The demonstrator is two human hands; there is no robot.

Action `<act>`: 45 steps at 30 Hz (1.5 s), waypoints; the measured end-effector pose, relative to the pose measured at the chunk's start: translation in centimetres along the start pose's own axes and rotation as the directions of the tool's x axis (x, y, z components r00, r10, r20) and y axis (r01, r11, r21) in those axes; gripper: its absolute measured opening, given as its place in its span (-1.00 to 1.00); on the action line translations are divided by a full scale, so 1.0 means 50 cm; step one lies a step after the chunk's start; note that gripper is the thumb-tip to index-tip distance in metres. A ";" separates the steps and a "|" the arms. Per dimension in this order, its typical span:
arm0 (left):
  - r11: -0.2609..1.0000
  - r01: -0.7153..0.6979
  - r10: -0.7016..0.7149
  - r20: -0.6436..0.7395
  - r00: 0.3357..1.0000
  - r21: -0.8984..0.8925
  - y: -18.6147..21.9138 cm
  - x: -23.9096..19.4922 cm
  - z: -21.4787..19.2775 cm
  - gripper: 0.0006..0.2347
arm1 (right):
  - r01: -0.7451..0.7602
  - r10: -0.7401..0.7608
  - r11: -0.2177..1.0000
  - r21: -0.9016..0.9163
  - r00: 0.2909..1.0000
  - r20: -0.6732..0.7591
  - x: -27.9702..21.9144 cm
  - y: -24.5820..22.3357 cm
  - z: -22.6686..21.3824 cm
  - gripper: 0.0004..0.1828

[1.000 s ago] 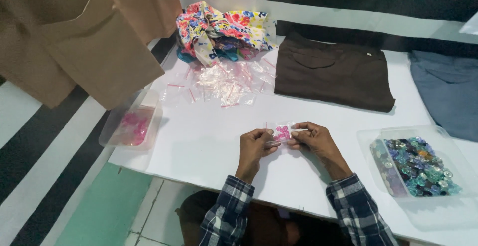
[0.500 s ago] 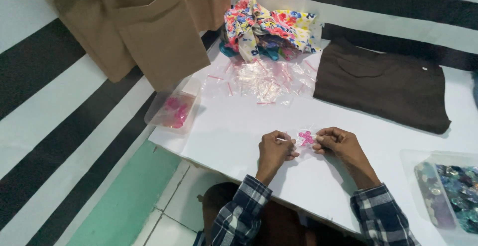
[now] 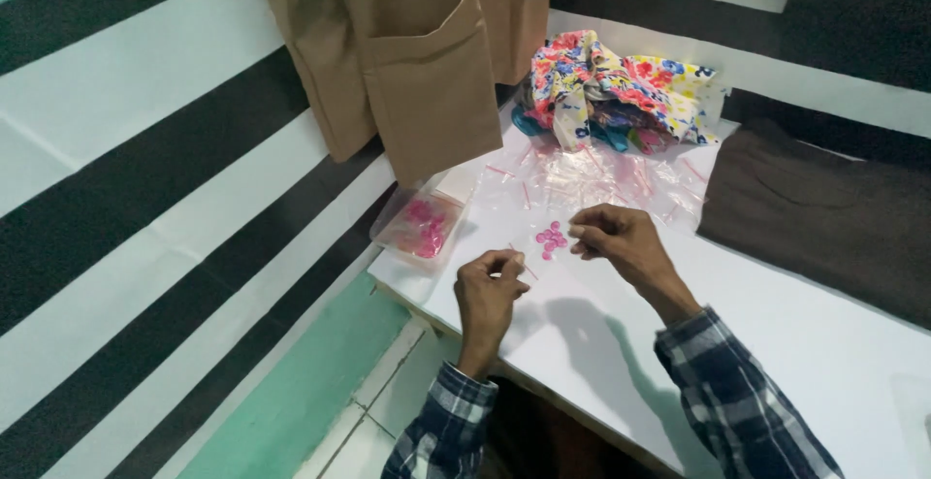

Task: The person picks small pink beads from a container, places them on a white table, and then puts them into small clear plastic bags. The person repeats this process multiple times, handling the beads and bags by hand.

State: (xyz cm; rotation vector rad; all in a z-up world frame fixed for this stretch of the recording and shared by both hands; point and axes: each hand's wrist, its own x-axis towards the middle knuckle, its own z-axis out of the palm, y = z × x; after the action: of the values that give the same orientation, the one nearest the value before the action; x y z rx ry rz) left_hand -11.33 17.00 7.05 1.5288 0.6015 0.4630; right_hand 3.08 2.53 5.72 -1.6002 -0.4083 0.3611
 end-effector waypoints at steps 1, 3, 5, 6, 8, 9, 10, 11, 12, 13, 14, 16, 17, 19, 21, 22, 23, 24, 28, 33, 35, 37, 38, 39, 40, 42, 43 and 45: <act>1.000 -0.004 0.004 -0.008 1.000 0.003 -0.021 0.028 -0.016 -0.85 | 0.004 -0.004 1.000 0.004 1.000 0.007 0.028 0.007 0.028 -0.72; 0.995 -0.045 0.062 -0.192 0.979 0.094 -0.064 0.084 -0.048 -0.80 | 0.075 -0.076 0.997 0.024 0.995 0.065 0.084 0.021 0.084 -0.65; 0.981 -0.060 0.107 -0.259 0.960 0.183 -0.064 0.116 -0.086 -0.80 | 0.112 -0.111 0.994 -0.012 0.990 0.082 0.129 0.018 0.136 -0.68; 0.961 -0.065 0.151 -0.314 0.937 0.268 -0.063 0.132 -0.104 -0.79 | 0.146 -0.140 0.988 -0.052 0.986 0.094 0.150 0.016 0.161 -0.71; 0.934 -0.029 0.163 -0.352 0.922 0.355 -0.080 0.178 -0.125 -0.89 | 0.176 -0.167 0.981 -0.086 0.980 0.106 0.178 0.012 0.201 -0.74; 0.901 0.014 0.170 -0.381 0.909 0.435 -0.090 0.201 -0.134 -0.88 | 0.199 -0.186 0.972 -0.125 0.976 0.112 0.190 0.011 0.219 -0.78; 0.899 0.010 0.175 -0.381 0.908 0.437 -0.097 0.214 -0.139 -0.88 | 0.202 -0.189 0.972 -0.122 0.976 0.111 0.208 0.022 0.232 -0.78; 0.891 0.026 0.190 -0.424 0.886 0.454 -0.106 0.225 -0.144 -0.92 | 0.249 -0.230 0.954 -0.167 0.965 0.123 0.225 0.034 0.245 -0.81; 0.882 0.042 0.207 -0.465 0.861 0.469 -0.115 0.237 -0.149 -0.96 | 0.295 -0.271 0.932 -0.210 0.953 0.138 0.242 0.046 0.258 -0.83; 0.881 0.047 0.203 -0.467 0.861 0.471 -0.120 0.244 -0.152 -0.96 | 0.291 -0.266 0.934 -0.209 0.954 0.140 0.250 0.052 0.268 -0.83; 0.866 0.096 0.153 -0.442 0.884 0.491 -0.124 0.251 -0.155 -0.90 | 0.265 -0.237 0.930 -0.255 0.962 0.135 0.258 0.058 0.278 -0.83; 0.846 0.142 0.105 -0.422 0.900 0.514 -0.117 0.260 -0.162 -0.84 | 0.244 -0.213 0.923 -0.297 0.968 0.132 0.275 0.061 0.296 -0.80; 0.835 0.133 0.105 -0.391 0.914 0.533 -0.108 0.256 -0.162 -0.81 | 0.249 -0.211 0.884 -0.395 0.968 0.138 0.279 0.062 0.301 -0.78; 0.826 0.131 0.098 -0.368 0.925 0.548 -0.102 0.256 -0.162 -0.79 | 0.255 -0.205 0.834 -0.489 0.967 0.153 0.287 0.067 0.309 -0.76; 0.757 0.197 0.033 -0.338 0.941 0.624 -0.107 0.263 -0.159 -0.84 | 0.236 -0.183 0.769 -0.594 0.972 0.148 0.293 0.076 0.311 -0.79; 0.757 0.202 0.029 -0.340 0.940 0.622 -0.102 0.250 -0.157 -0.84 | 0.234 -0.180 0.769 -0.595 0.972 0.151 0.302 0.079 0.317 -0.79; 0.735 0.146 0.093 -0.312 0.946 0.662 -0.096 0.237 -0.154 -0.87 | 0.235 -0.191 0.760 -0.606 0.972 0.137 0.309 0.084 0.319 -0.81; 0.710 0.090 0.156 -0.281 0.947 0.699 -0.090 0.223 -0.149 -0.88 | 0.236 -0.203 0.750 -0.618 0.971 0.124 0.315 0.088 0.321 -0.83; 0.550 -0.120 0.336 -0.088 0.938 0.827 -0.071 0.229 -0.159 -0.84 | 0.238 -0.268 0.634 -0.736 0.960 0.080 0.301 0.093 0.318 -0.83; 0.500 -0.375 0.481 0.110 0.870 0.781 -0.041 0.207 -0.150 -0.82 | 0.444 -0.568 0.156 -0.882 0.771 0.288 0.243 0.076 0.321 -0.76; 0.486 -0.368 0.441 0.141 0.886 0.792 0.031 0.146 -0.152 -0.83 | 0.448 -0.461 0.120 -0.886 0.815 0.350 0.229 0.072 0.334 -0.69; 0.469 -0.365 0.406 0.170 0.898 0.804 0.062 0.120 -0.150 -0.84 | 0.456 -0.352 0.083 -0.886 0.845 0.402 0.225 0.072 0.344 -0.58; 0.447 -0.341 0.375 0.173 0.911 0.827 0.056 0.124 -0.148 -0.85 | 0.451 -0.303 0.081 -0.889 0.861 0.409 0.227 0.076 0.348 -0.53; 0.425 -0.321 0.346 0.176 0.922 0.847 0.050 0.131 -0.145 -0.87 | 0.444 -0.254 0.078 -0.893 0.875 0.413 0.231 0.078 0.350 -0.47; 0.424 -0.328 0.350 0.181 0.919 0.844 0.040 0.142 -0.146 -0.87 | 0.438 -0.258 0.076 -0.896 0.876 0.407 0.231 0.076 0.349 -0.47; 0.401 -0.317 0.307 0.200 0.930 0.860 0.014 0.158 -0.152 -0.90 | 0.469 -0.259 0.064 -0.881 0.860 0.439 0.227 0.078 0.352 -0.43; 0.400 -0.320 0.307 0.204 0.930 0.859 0.024 0.154 -0.152 -0.90 | 0.465 -0.258 0.064 -0.883 0.862 0.435 0.226 0.078 0.354 -0.43; 0.393 -0.282 0.217 0.209 0.953 0.875 0.044 0.146 -0.151 -0.91 | 0.458 -0.234 0.023 -0.889 0.867 0.440 0.225 0.077 0.357 -0.43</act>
State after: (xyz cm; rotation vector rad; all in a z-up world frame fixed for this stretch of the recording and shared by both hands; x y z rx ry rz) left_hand -10.18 27.46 9.10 2.7234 0.5943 0.3062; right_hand 4.88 23.35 0.81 -2.7111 -1.4240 -0.3269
